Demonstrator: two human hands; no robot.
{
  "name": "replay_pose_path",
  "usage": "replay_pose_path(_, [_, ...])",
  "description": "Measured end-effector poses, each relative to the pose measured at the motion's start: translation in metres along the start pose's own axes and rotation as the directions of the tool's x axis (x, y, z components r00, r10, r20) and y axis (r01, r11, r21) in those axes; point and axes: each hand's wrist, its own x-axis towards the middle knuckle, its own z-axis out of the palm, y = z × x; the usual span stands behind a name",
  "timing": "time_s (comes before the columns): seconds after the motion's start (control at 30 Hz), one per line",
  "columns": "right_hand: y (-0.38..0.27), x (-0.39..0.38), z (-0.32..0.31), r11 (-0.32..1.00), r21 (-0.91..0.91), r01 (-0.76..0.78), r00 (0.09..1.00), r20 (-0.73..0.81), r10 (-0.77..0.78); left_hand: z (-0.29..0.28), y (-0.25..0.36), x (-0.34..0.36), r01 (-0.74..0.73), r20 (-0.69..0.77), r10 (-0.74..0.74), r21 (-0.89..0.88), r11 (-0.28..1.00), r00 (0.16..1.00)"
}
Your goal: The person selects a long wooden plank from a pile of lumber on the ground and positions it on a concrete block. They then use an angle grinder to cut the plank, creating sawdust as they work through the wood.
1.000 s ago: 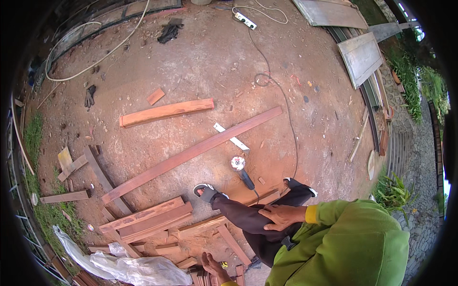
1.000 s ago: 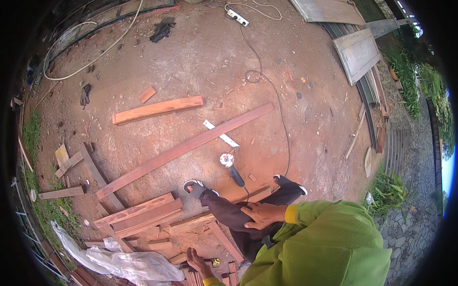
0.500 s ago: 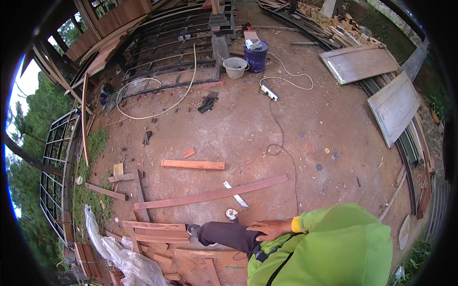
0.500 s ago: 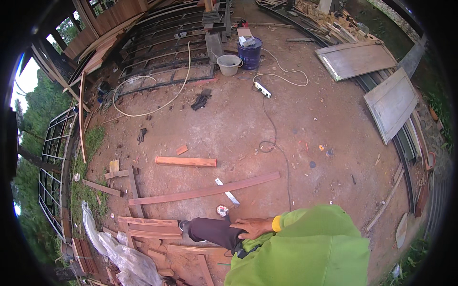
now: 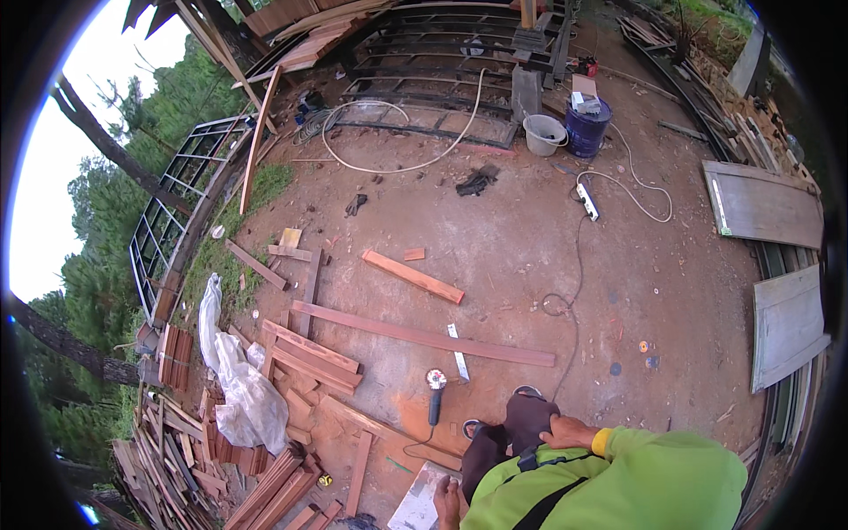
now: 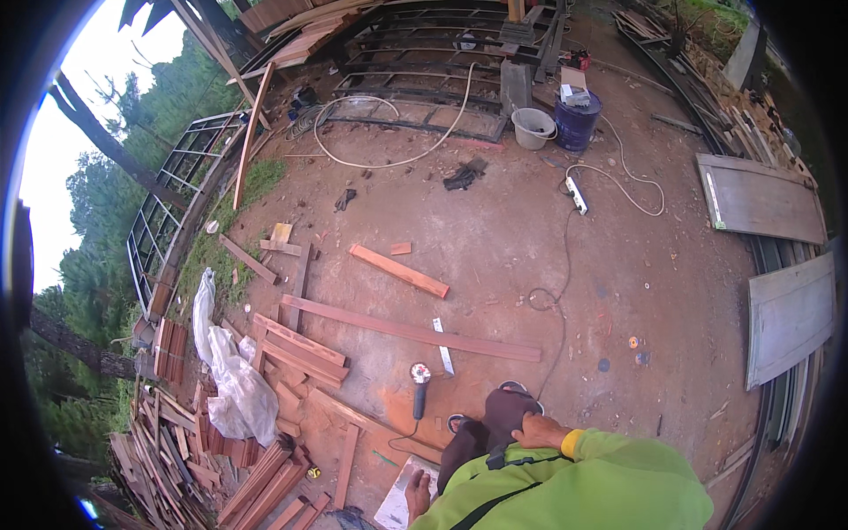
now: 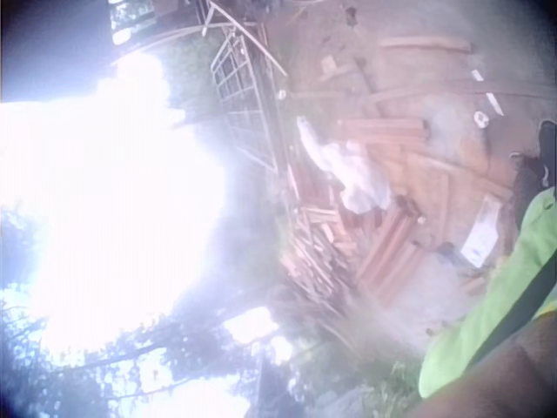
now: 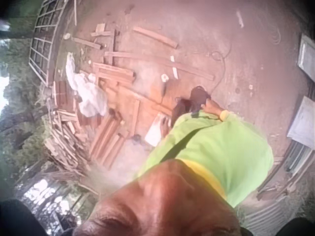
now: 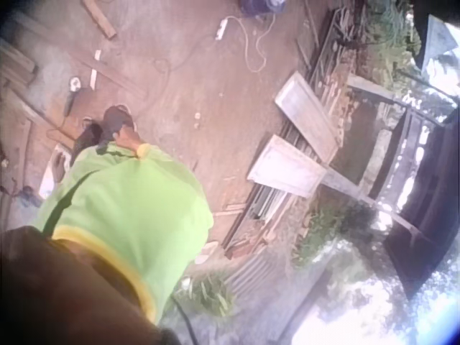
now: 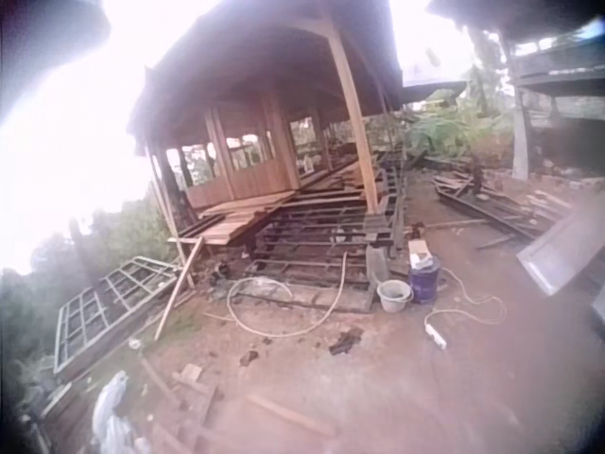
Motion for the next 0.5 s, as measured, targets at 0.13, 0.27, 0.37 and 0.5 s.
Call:
replay_pose_path(0.13, [0.05,-0.011,0.005,0.99,-0.12,0.075,0.99,0.129,-0.059,0.071,-0.067,-0.006,-0.01,0.147,-0.047,0.369,0.929,0.988])
replay_pose_path(0.27, [0.103,-0.013,0.007,0.998,0.012,-0.068,0.974,0.217,0.064,0.139,-0.03,-0.056,0.289,0.105,-0.349,0.369,0.883,0.931])
replay_pose_path(0.37, [0.112,0.004,-0.002,0.994,-0.052,-0.096,0.94,0.324,0.107,0.158,-0.009,-0.058,0.215,0.076,-0.314,0.577,0.788,0.946])
replay_pose_path(0.5, [0.109,0.034,-0.001,0.976,-0.21,-0.065,0.898,0.414,0.149,0.179,0.036,-0.045,0.306,0.097,-0.424,0.551,0.776,0.9])
